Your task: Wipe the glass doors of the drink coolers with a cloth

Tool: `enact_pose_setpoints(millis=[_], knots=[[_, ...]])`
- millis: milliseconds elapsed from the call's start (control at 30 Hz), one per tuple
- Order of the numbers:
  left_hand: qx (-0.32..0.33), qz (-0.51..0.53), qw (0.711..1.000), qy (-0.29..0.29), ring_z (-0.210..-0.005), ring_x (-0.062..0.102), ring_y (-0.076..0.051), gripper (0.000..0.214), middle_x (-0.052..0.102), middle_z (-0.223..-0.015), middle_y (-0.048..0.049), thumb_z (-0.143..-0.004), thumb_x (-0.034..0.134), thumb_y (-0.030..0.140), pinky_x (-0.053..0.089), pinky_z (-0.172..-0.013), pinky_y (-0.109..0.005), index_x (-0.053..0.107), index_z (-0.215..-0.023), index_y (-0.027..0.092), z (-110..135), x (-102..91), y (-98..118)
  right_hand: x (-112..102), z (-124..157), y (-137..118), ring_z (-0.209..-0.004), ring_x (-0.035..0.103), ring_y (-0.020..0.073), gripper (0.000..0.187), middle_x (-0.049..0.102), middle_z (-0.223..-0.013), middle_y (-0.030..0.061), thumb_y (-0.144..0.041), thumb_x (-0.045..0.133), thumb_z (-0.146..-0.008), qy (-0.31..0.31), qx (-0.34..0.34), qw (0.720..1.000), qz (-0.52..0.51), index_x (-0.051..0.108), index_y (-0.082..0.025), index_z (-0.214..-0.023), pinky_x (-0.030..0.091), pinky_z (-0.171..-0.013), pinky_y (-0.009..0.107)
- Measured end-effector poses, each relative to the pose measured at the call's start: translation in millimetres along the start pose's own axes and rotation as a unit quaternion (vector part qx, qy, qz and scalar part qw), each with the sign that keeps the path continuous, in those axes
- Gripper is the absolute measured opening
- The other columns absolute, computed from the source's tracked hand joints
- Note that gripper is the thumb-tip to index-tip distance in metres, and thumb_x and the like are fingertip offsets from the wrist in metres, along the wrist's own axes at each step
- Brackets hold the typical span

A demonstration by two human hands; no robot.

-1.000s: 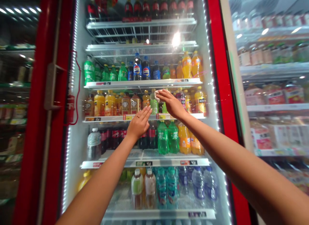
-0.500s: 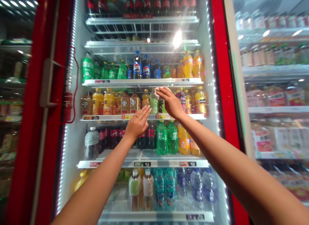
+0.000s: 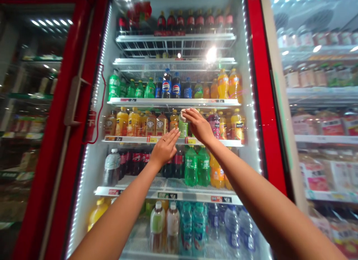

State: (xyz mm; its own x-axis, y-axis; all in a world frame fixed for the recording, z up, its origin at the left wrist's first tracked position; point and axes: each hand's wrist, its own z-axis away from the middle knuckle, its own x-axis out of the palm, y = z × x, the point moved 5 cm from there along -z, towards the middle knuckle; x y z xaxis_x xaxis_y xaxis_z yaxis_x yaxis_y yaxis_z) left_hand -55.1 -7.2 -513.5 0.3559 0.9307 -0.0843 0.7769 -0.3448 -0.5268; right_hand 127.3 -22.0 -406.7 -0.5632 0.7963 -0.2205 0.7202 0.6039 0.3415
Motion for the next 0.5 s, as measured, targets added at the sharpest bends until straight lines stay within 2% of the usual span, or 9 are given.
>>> enact_pose_setpoints(millis=[133,300,400,500], knots=[[0.001,0.003,1.0,0.002,-0.16,0.044,-0.023,0.066,0.048,-0.17,-0.0118,-0.097,0.049,0.01,0.04,-0.133,-0.041,0.047,-0.163,0.009,1,0.6,0,-9,5,7,-0.161,0.044,0.0235,0.068,0.059,-0.164,-0.0048,-0.003,0.045,-0.093,-0.001,0.008,1.0,0.004,0.066,-0.036,-0.149,0.043,-0.132,0.059],[-0.01,0.028,1.0,-0.01,-0.163,0.039,-0.024,0.081,0.042,-0.174,-0.0093,-0.096,0.048,0.009,0.039,-0.134,-0.046,0.025,-0.174,0.016,1,2.6,-2,4,-25,2,-0.163,0.04,0.0287,0.07,0.054,-0.168,-0.0033,-0.004,0.043,-0.094,0.033,0.057,0.998,0.003,0.061,-0.034,-0.155,0.037,-0.134,0.063],[-0.014,0.039,0.999,-0.02,-0.164,0.038,-0.024,0.083,0.041,-0.174,-0.0095,-0.097,0.047,0.008,0.038,-0.135,-0.047,0.02,-0.175,0.016,0,3.0,-2,13,-31,-9,-0.163,0.04,0.0273,0.072,0.054,-0.167,-0.006,-0.004,0.043,-0.095,0.002,0.035,0.999,0.0,0.059,-0.037,-0.156,0.037,-0.135,0.061],[-0.017,0.045,0.999,-0.022,-0.164,0.038,-0.023,0.081,0.042,-0.174,-0.0091,-0.097,0.046,0.007,0.038,-0.135,-0.047,0.022,-0.175,0.016,2,1.8,-1,11,-21,-13,-0.162,0.042,0.0255,0.067,0.054,-0.167,-0.0056,-0.005,0.044,-0.097,-0.046,-0.009,0.999,0.0,0.061,-0.035,-0.154,0.04,-0.135,0.058]])
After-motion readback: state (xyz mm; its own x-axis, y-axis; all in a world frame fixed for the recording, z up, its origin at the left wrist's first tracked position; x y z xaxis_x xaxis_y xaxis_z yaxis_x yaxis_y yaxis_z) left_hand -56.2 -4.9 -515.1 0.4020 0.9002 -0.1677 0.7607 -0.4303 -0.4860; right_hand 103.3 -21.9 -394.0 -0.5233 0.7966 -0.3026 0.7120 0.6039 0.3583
